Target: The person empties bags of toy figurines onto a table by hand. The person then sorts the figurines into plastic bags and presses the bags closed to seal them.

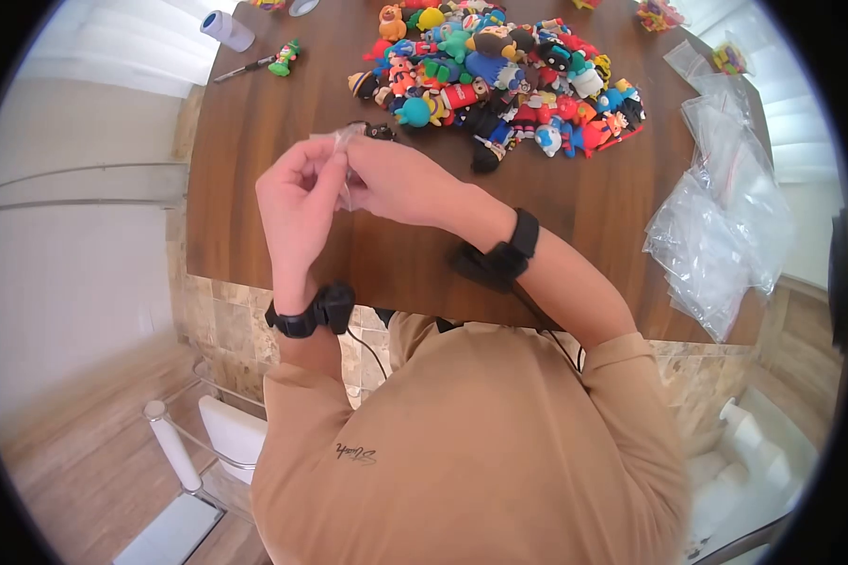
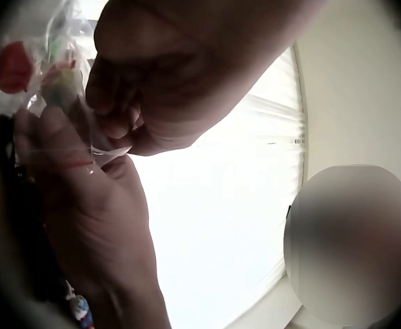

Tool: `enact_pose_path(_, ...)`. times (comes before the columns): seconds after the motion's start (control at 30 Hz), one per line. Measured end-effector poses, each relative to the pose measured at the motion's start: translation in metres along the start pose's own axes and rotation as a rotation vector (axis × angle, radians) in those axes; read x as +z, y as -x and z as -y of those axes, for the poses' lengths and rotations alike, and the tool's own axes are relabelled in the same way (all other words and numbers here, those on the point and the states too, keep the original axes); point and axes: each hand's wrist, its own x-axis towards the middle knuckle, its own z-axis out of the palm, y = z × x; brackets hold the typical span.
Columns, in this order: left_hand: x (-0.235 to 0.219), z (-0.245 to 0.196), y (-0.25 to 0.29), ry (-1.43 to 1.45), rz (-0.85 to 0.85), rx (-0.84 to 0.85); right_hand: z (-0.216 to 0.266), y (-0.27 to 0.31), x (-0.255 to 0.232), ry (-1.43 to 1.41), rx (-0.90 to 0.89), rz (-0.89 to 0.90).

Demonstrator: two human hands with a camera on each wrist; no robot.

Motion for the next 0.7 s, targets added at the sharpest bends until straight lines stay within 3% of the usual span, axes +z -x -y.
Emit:
enact_pose_path(0.1,0.001,0.008,0.012,0.082,-0.011,-0.025,-0.008,0.013,0.014,-0.055,-0.019,-0.020)
enact_pose_path(0.2,-0.006,0.002,0.028,0.133,-0.091,-0.006,0.004,0.016,0.028,-0.305,-0.091,-0.105)
enact_pose_path(0.27,-0.016,-0.001,0.037,0.182,-0.142,0.069,0.017,0.016,0.036,-0.213,-0.102,-0.086)
enact_pose_path(0.4,-0.029,0.001,0.039,0.115,-0.192,0.031,0.017,0.007,0.043,-0.140,-0.117,-0.011)
enact_pose_path(0.5,-0.035,0.000,0.032,0.088,-0.177,-0.006,0.022,0.000,0.034,0.008,-0.255,-0.049)
enact_pose_path(0.57,-0.036,-0.004,0.031,0.170,-0.167,0.056,0.028,-0.004,0.027,0.172,-0.284,0.014)
enact_pose_path(0.7,-0.024,0.018,0.017,0.234,-0.124,-0.013,0.020,-0.009,0.004,0.144,-0.188,0.200)
